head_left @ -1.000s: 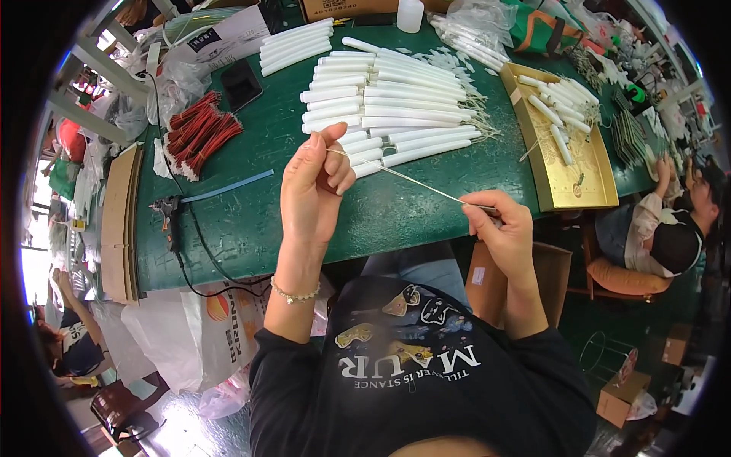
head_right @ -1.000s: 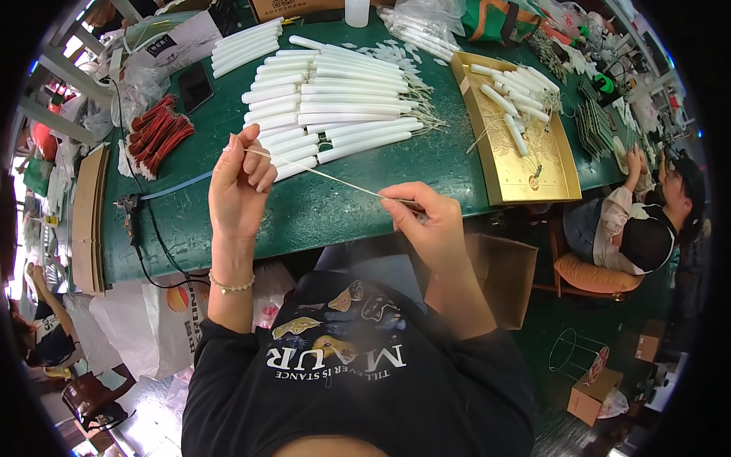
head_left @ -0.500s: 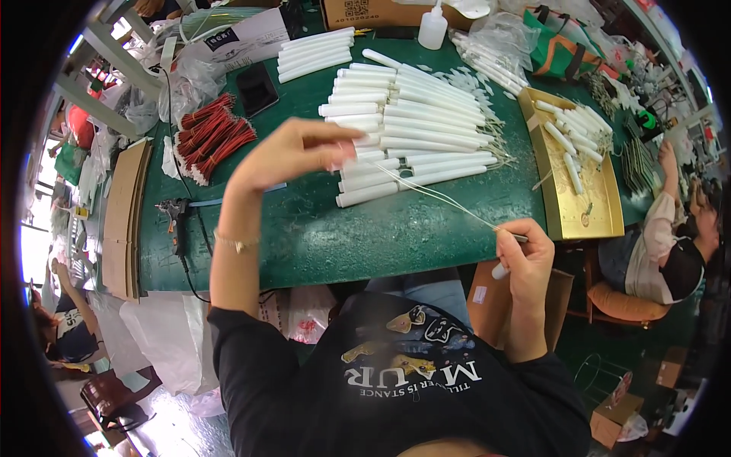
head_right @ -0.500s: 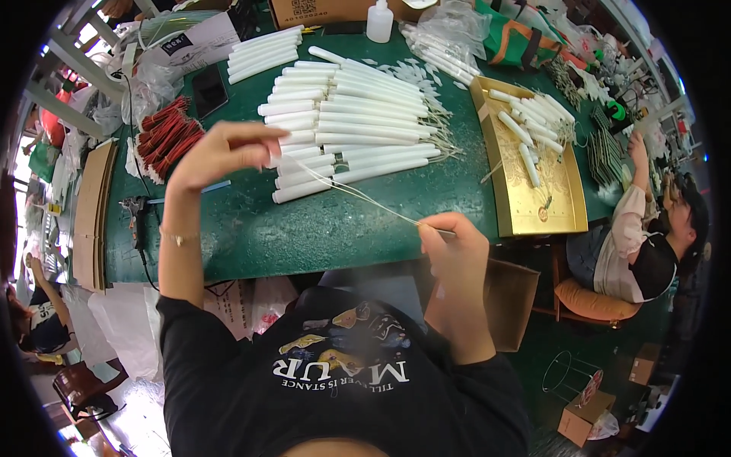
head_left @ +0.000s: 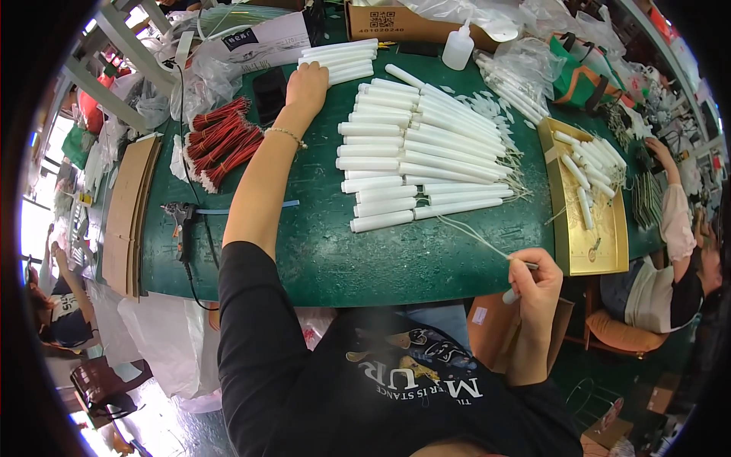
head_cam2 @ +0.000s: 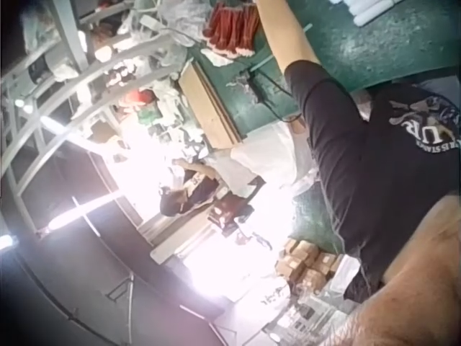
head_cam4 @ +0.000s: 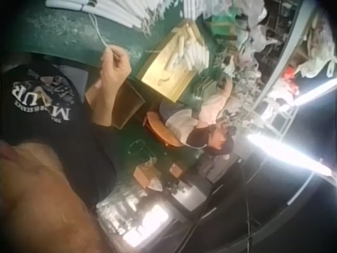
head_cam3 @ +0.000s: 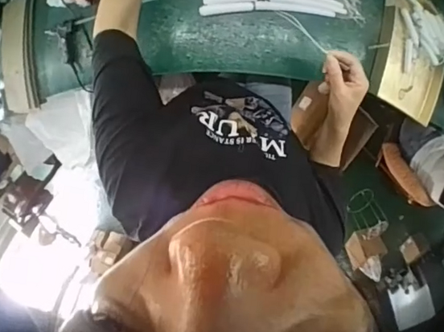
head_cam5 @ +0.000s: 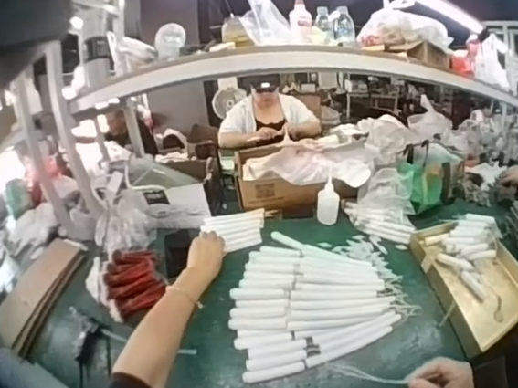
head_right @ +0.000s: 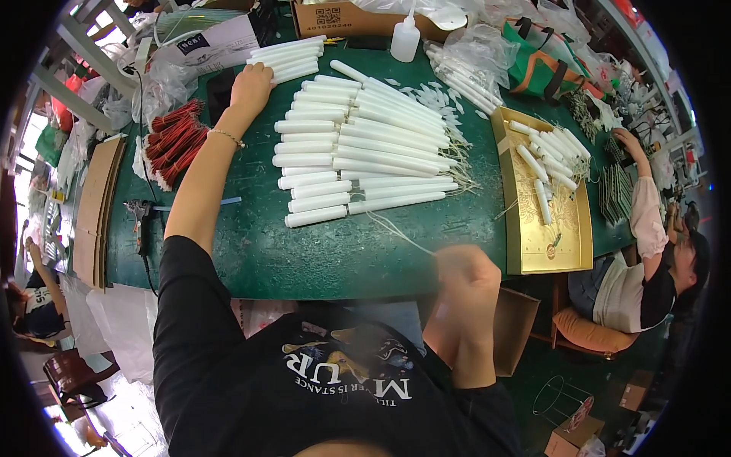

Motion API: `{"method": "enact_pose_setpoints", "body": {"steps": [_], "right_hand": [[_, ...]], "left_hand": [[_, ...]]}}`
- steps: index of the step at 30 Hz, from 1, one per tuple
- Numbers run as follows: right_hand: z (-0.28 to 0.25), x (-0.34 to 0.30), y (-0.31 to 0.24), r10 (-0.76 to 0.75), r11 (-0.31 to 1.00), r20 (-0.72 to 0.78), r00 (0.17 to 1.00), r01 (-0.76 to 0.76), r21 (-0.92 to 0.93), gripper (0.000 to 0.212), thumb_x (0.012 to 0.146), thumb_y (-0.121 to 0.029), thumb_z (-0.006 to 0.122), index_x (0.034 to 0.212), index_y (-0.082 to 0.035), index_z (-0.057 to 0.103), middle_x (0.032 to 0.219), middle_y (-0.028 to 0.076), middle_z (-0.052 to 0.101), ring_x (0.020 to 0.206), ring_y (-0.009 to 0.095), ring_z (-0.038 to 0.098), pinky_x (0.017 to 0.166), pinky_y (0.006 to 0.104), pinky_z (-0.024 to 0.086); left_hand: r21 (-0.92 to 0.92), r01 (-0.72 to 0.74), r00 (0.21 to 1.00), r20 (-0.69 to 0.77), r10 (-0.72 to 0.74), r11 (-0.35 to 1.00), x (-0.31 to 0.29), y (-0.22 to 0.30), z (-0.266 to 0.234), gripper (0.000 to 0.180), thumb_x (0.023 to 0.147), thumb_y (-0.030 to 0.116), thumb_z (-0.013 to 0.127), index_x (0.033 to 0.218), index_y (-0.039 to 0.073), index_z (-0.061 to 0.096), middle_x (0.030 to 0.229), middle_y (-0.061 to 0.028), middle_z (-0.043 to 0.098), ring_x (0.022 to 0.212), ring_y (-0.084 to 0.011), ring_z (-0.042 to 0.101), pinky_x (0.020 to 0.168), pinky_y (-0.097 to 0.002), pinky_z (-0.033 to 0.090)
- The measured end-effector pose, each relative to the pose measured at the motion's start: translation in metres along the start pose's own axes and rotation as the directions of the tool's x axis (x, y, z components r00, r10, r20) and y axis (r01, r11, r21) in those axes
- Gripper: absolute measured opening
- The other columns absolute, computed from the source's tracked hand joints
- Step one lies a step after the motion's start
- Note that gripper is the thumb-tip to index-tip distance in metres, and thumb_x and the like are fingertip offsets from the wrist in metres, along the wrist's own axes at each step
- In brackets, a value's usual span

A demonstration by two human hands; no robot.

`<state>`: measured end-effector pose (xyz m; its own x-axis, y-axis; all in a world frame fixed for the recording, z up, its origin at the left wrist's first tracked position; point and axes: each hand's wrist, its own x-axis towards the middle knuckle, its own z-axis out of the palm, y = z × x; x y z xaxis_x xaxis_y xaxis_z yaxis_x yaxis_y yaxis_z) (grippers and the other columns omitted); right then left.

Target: Assemble plastic tubes by inserting thin wires and components into them at a production workbench.

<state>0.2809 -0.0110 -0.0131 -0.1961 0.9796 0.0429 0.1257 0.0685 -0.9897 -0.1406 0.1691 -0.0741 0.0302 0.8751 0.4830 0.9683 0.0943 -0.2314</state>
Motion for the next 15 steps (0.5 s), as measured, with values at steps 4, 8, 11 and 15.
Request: {"method": "enact_pose_setpoints", "body": {"steps": [4, 8, 11, 15], "right_hand": [[0.011, 0.01, -0.017, -0.062, 0.997, -0.037, 0.997, 0.063, 0.047, 0.004, 0.081, -0.001, 0.051, 0.083, 0.001, 0.053, 0.057, -0.001, 0.045, 0.044, 0.002, 0.037, 0.04, 0.0142, 0.026], [0.019, 0.021, -0.03, -0.159, 0.98, -0.071, 0.985, 0.166, 0.108, 0.005, 0.081, -0.002, 0.051, 0.084, 0.001, 0.053, 0.057, -0.001, 0.044, 0.044, 0.003, 0.037, 0.039, 0.0145, 0.026], [0.016, 0.024, -0.039, -0.247, 0.956, -0.046, 0.968, 0.251, 0.15, 0.006, 0.081, -0.003, 0.051, 0.085, 0.001, 0.053, 0.056, -0.001, 0.043, 0.044, 0.003, 0.035, 0.039, 0.0154, 0.025], [0.018, 0.023, -0.047, -0.344, 0.918, -0.036, 0.938, 0.344, 0.199, 0.009, 0.082, -0.006, 0.049, 0.087, 0.001, 0.052, 0.056, -0.001, 0.04, 0.044, 0.004, 0.032, 0.038, 0.0168, 0.023]], "left_hand": [[0.213, -0.041, 0.999, 0.04, 0.033, 0.976, -0.009, -0.001, -0.007, 0.014, 0.074, 0.015, 0.053, 0.086, 0.007, 0.055, 0.08, -0.0071, 0.058, 0.077, -0.0216, 0.057, 0.066, -0.0331, 0.046], [0.156, 0.009, 0.999, 0.041, -0.015, 0.988, -0.027, 0.009, -0.052, 0.02, 0.075, 0.013, 0.053, 0.094, 0.005, 0.052, 0.079, -0.0082, 0.059, 0.075, -0.0223, 0.058, 0.065, -0.0336, 0.046], [-0.472, 0.183, 0.948, -0.146, -0.282, 0.862, -0.052, 0.026, -0.1, 0.025, 0.08, 0.009, 0.052, 0.102, -0.002, 0.046, 0.086, -0.0146, 0.059, 0.079, -0.0246, 0.058, 0.065, -0.0361, 0.047], [-0.764, 0.195, 0.81, 0.479, -0.339, -0.615, -0.101, 0.06, -0.142, 0.024, 0.085, 0.009, 0.046, 0.104, -0.005, 0.043, 0.095, -0.0152, 0.055, 0.088, -0.0241, 0.056, 0.075, -0.0372, 0.049]]}}
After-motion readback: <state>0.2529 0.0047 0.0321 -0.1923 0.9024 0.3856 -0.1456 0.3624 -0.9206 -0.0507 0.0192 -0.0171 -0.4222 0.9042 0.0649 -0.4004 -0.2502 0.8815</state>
